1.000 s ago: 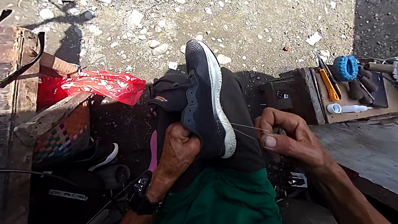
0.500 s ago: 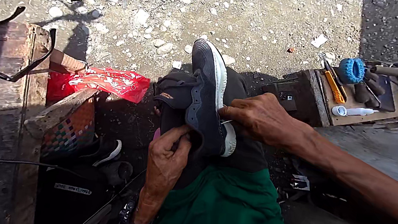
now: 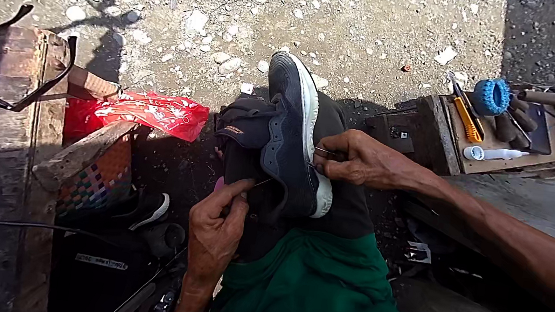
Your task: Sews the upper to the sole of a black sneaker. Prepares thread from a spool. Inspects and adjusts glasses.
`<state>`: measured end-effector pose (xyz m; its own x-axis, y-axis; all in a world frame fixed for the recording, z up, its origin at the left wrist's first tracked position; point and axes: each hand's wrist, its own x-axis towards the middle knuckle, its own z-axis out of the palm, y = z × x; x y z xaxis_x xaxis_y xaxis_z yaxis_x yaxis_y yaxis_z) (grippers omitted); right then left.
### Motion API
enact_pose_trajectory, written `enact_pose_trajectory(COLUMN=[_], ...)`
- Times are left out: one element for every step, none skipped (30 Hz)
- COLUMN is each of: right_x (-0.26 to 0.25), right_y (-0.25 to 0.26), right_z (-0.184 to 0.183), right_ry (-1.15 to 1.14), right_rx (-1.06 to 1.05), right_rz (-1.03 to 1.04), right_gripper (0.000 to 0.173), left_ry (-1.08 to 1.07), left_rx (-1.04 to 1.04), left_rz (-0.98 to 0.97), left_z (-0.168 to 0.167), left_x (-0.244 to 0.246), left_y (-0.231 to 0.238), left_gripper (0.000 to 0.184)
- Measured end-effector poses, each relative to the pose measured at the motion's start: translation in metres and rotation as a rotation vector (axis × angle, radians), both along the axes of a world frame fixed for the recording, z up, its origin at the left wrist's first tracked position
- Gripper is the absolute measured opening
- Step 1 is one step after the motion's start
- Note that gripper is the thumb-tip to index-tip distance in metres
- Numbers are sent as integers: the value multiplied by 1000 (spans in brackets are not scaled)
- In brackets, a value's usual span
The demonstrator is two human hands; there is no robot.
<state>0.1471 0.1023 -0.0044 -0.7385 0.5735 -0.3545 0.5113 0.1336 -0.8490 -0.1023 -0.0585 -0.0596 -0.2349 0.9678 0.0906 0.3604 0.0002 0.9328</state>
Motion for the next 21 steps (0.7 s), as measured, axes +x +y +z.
enact_pose_trajectory(right_x=[0, 1, 2, 2, 1, 0, 0, -1, -1, -1, -1, 0, 1, 0, 0, 0, -1, -2, -3, -3, -3], right_y=[-4, -9, -13, -17, -19, -21, -22, -24, -24, -24, -22, -22, -21, -19, -18, -19, -19, -18, -18, -18, -18], right_z=[0, -1, -1, -2, -3, -5, -6, -7, -8, -8, -7, -6, -6, -5, -5, -4, -4, -4, -5, -7, -8], right_ry=[-2, -1, 7, 11, 13, 16, 20, 18, 12, 1, -12, -28, -39, -46, -47, -46, -40, -33, -25, -11, 5], right_rx=[67, 139, 202, 242, 267, 281, 285, 291, 300, 307, 307, 301, 293, 287, 281, 271, 263, 256, 251, 252, 255], right_rz=[-12, -18, -21, -30, -44, -59, -71, -79, -81, -78, -69, -59, -49, -40, -37, -38, -41, -44, -46, -47, -48], right_gripper=[18, 18, 19, 20, 21, 21, 21, 20, 20, 20, 21, 22, 22, 23, 22, 22, 21, 21, 21, 21, 21], left_ry=[18, 42, 66, 87, 109, 138, 175, 232, 312, 413, 504, 562, 597, 594, 516, 369, 192, 43, -58, -120, -160], left_rx=[1, -2, -11, -28, -49, -81, -122, -180, -267, -382, -484, -534, -472, -331, -160, -17, 76, 110, 87, 34, -21], left_rz=[26, 57, 95, 135, 179, 228, 270, 296, 294, 250, 188, 132, 104, 95, 90, 53, -19, -97, -169, -231, -288], left_z=[-1, -4, -7, -12, -19, -28, -37, -47, -54, -57, -53, -43, -33, -20, -6, 8, 17, 21, 21, 18, 14], left_x=[-5, -10, -16, -24, -32, -42, -52, -63, -73, -81, -83, -79, -70, -57, -41, -23, -6, 8, 18, 24, 25], left_y=[-4, -8, -12, -17, -21, -27, -33, -39, -44, -47, -46, -44, -38, -28, -17, -5, 7, 19, 29, 37, 44], left_gripper=[25, 25, 25, 24, 25, 25, 26, 27, 29, 30, 31, 31, 30, 31, 29, 24, 20, 17, 15, 15, 15])
